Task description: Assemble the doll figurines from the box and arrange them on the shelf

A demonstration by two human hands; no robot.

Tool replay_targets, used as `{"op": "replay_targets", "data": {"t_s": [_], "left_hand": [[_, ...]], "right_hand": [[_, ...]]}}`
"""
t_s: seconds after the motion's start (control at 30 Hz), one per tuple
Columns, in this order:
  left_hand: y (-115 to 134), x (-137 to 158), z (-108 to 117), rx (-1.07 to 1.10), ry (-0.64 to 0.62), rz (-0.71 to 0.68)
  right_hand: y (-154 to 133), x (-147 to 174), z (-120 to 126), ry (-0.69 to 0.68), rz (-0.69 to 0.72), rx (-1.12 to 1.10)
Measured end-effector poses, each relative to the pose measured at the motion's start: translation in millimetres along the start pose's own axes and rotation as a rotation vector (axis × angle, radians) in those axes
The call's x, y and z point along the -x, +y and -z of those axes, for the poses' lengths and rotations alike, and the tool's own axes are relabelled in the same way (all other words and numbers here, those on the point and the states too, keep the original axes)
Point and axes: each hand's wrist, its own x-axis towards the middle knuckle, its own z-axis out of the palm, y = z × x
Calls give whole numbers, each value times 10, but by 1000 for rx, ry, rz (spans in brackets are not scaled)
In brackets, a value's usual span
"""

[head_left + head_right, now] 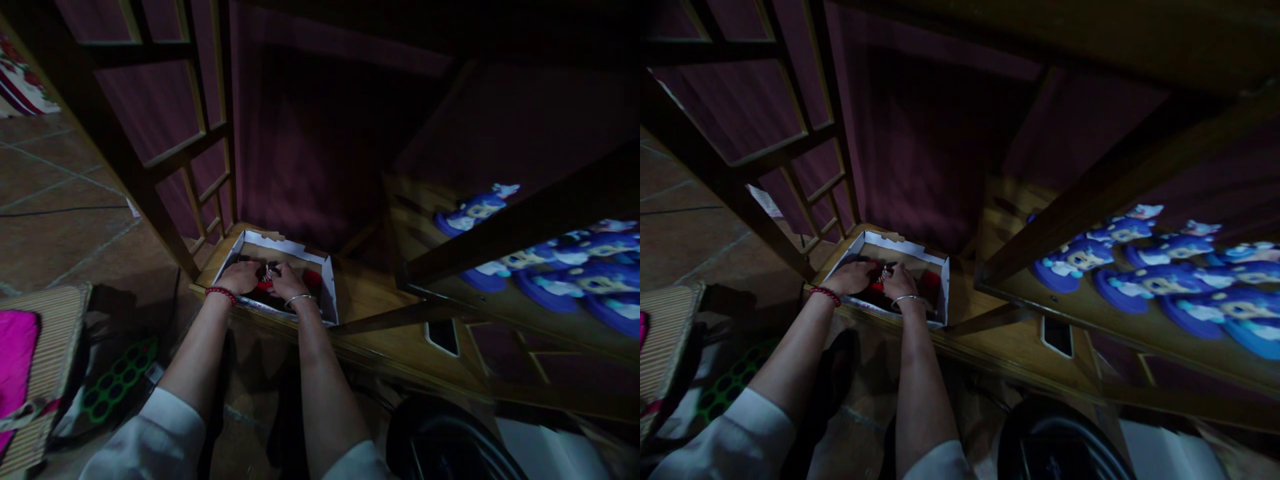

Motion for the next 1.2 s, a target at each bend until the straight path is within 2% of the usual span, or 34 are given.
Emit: {"op": "replay_targets", "data": {"t_s": [0.2, 0.4, 0.63, 1.2], "left_hand": [[-10, 5, 11, 13, 2, -30], [-57, -30, -24, 100, 60, 2], [-79, -62, -26, 231, 136, 76], [-93, -119, -71, 431, 289, 75]], "right_hand": [[-27, 15, 11, -10, -5, 127], [-17, 7, -6, 1, -43, -6], [-111, 39, 1, -62, -141, -201], [-145, 28, 29, 22, -140, -326]]}}
